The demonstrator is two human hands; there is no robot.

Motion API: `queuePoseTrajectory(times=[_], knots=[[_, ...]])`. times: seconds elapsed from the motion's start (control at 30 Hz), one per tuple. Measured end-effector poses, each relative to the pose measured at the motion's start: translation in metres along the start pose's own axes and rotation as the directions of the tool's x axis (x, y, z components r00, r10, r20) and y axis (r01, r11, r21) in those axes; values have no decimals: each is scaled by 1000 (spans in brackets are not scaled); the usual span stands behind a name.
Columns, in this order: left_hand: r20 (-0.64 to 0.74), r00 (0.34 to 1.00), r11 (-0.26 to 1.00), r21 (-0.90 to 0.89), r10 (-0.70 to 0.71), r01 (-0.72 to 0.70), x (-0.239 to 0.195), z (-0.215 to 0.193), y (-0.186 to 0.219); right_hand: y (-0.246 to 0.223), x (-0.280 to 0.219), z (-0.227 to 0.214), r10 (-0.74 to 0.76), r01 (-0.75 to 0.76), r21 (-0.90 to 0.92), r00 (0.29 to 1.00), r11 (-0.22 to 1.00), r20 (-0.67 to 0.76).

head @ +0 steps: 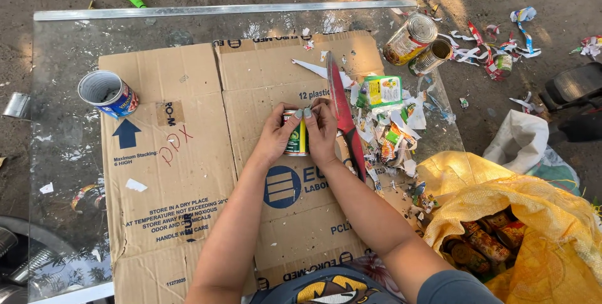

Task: Removing labels from metal cans using a knife and placing the cleaned cans into a collection bag

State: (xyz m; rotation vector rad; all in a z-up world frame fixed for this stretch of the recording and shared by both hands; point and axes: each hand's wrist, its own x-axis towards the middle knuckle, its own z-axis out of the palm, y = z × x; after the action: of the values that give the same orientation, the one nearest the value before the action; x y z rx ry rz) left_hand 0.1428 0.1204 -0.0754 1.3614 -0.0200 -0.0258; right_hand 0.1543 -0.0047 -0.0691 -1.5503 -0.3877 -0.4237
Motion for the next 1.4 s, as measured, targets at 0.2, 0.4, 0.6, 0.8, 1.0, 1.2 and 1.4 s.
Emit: queuePoseTrajectory(times=[0.2,0.4,0.6,0.8,1.0,1.2,1.4], knots=[[-26,1000,1000,-21,-17,17,-1,-2,2,16,-3,-1,5,-6,-29,999,1000,-35],[-25,999,999,-23,-38,38,0,-3,1,19,-2,-6,53,-47,105,997,993,-61],[-45,999,1000,2,-6,6,0,-1,-3,30,-6,-3,85,-83,88,996,993,-19],[-54,999,1000,29,0,1,0,-1,-2,27,-2,-6,79,-77,64,997,995,-17],[-42,999,1000,21,13,-13,0,-2,-3,21,-6,-6,87,-87,37,996,996,-13],[-43,999,1000,10,-3,3,0,-4,-1,27,-2,-8,56,-56,1,997,998,50],[-26,999,999,40,24,-23,7,-8,-17,24,0,-9,22,-23,10,998,1000,57]])
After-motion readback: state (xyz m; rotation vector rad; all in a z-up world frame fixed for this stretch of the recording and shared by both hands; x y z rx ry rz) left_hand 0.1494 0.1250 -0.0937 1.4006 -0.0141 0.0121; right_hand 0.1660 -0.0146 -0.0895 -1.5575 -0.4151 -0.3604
